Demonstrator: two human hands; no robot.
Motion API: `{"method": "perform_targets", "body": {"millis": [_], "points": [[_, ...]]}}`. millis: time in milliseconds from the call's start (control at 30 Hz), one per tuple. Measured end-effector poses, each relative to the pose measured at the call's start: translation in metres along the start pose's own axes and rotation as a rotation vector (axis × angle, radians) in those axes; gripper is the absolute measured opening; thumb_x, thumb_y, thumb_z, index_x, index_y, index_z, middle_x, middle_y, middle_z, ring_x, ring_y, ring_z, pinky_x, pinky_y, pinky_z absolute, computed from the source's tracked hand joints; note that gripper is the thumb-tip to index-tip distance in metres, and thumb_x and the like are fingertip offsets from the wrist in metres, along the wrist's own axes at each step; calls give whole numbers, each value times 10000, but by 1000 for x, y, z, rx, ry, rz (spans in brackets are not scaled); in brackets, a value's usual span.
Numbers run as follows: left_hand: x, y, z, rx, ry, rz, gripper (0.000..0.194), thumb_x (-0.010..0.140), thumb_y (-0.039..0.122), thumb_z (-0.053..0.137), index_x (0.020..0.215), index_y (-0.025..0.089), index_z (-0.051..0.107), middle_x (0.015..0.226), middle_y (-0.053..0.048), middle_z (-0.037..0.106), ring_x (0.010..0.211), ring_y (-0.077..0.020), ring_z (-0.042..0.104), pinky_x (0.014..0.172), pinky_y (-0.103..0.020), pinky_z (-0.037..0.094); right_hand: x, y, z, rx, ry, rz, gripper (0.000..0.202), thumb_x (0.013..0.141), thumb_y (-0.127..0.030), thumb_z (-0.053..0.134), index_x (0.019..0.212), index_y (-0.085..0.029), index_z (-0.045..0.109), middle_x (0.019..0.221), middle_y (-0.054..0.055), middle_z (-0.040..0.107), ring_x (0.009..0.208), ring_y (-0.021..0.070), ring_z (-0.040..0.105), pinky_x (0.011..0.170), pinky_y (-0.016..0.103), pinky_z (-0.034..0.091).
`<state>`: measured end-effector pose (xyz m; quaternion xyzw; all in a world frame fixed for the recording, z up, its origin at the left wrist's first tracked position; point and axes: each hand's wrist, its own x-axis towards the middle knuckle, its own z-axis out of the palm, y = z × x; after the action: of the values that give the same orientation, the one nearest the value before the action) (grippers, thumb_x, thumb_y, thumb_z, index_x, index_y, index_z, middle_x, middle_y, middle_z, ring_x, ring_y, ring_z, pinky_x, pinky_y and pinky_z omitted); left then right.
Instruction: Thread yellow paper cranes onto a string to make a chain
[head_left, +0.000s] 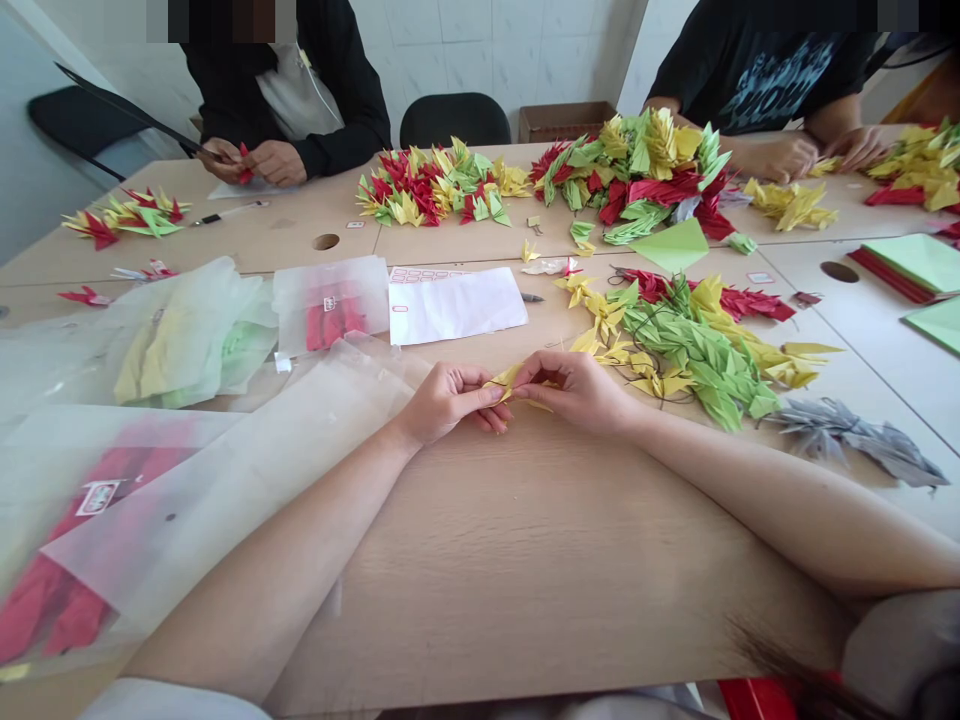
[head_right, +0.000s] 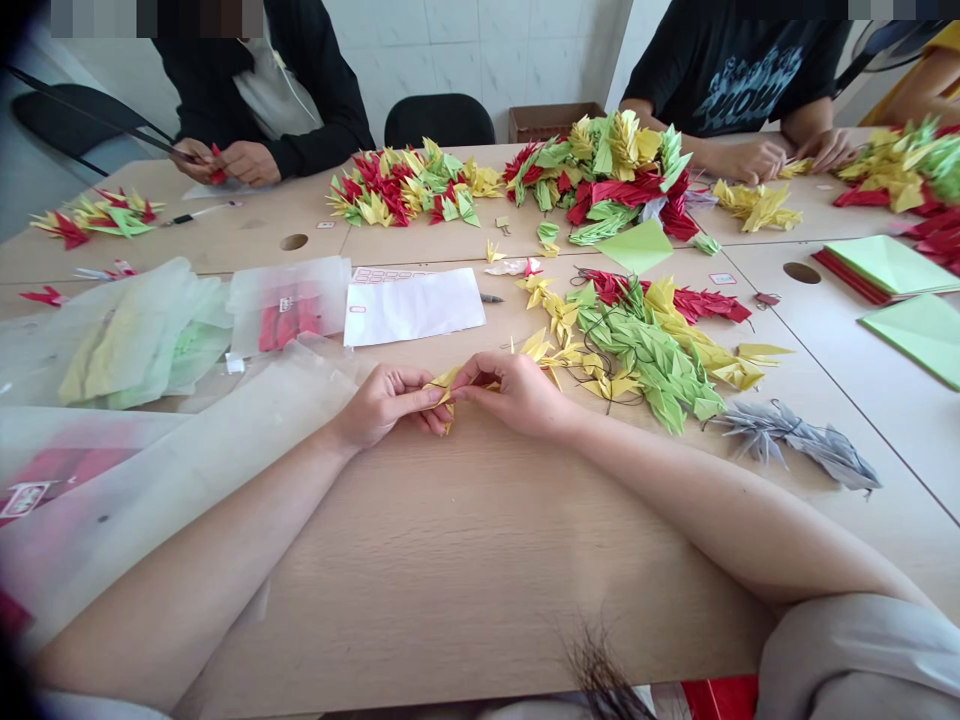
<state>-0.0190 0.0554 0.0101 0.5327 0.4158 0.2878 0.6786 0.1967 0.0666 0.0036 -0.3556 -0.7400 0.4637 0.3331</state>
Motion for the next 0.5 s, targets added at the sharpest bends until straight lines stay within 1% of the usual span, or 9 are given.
{"method": "perform_targets", "body": {"millis": [167, 267, 500], "points": [[1, -2, 2, 36, 9, 12, 319, 775, 395, 772, 806, 89, 690, 750, -92, 746, 649, -170, 727, 582, -226, 588, 2, -3, 0, 34, -27, 69, 199, 851, -353, 668, 834, -158, 633, 758, 24, 675, 659, 133, 583, 598, 256, 443], [2, -3, 3, 53, 4, 26, 336, 771, 411, 774, 803, 88, 685, 746, -88, 740, 651, -164, 724, 590, -226, 591, 2, -6, -1, 32, -46, 85, 185, 840, -330, 665, 808, -156, 612, 705, 10, 647, 623, 123, 562, 564, 244, 417], [3, -5, 2, 65, -14, 19, 320, 794, 399, 756, 832, 89, 685, 761, -82, 735, 673, -164, 728, 617, -228, 597, 2, -5, 0, 4, -8, 131, 153, 799, -289, 674, 772, -150, 616, 680, 10, 634, 593, 114, 536, 521, 232, 383]]}}
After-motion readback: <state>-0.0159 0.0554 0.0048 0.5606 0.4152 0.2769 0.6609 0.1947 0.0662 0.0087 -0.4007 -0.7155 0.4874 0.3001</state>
